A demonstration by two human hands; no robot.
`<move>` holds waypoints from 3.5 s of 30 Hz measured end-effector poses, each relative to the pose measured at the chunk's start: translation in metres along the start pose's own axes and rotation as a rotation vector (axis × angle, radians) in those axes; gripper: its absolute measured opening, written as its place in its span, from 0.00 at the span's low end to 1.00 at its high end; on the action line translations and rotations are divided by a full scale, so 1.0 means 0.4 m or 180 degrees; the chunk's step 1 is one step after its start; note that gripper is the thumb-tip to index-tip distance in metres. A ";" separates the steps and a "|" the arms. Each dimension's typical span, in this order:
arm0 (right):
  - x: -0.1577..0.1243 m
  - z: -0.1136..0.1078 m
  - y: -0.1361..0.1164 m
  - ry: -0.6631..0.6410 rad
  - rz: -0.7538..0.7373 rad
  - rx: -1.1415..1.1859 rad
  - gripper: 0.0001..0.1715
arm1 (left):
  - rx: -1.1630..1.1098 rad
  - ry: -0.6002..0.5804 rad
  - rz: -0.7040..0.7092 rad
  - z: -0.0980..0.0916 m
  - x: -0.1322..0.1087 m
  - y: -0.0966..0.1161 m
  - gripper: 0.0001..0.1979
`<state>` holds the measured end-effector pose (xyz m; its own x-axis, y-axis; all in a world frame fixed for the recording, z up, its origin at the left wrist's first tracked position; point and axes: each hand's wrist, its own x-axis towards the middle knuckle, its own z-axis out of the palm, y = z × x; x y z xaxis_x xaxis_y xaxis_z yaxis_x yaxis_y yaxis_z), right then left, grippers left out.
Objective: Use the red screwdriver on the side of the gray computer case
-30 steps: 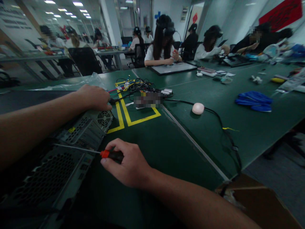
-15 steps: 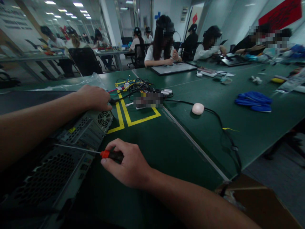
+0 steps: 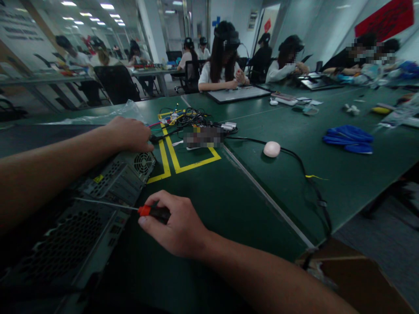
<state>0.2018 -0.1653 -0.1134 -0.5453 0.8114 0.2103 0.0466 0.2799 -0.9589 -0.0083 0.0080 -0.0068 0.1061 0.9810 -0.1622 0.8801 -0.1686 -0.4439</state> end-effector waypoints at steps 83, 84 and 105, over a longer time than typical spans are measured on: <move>-0.001 -0.002 0.001 0.0076 -0.0039 -0.0030 0.08 | -0.0069 0.0004 -0.0078 0.000 -0.002 0.003 0.32; -0.001 -0.002 0.002 0.0077 -0.0018 -0.0015 0.08 | -0.0064 -0.0014 -0.0079 -0.001 -0.002 0.004 0.33; 0.000 -0.002 -0.004 0.0121 0.0018 -0.0227 0.11 | -0.0041 -0.0055 -0.0024 -0.010 -0.008 0.004 0.34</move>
<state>0.2023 -0.1657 -0.1117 -0.5127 0.8317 0.2133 0.1099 0.3100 -0.9444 -0.0054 0.0048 -0.0037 0.0915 0.9805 -0.1740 0.8867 -0.1598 -0.4339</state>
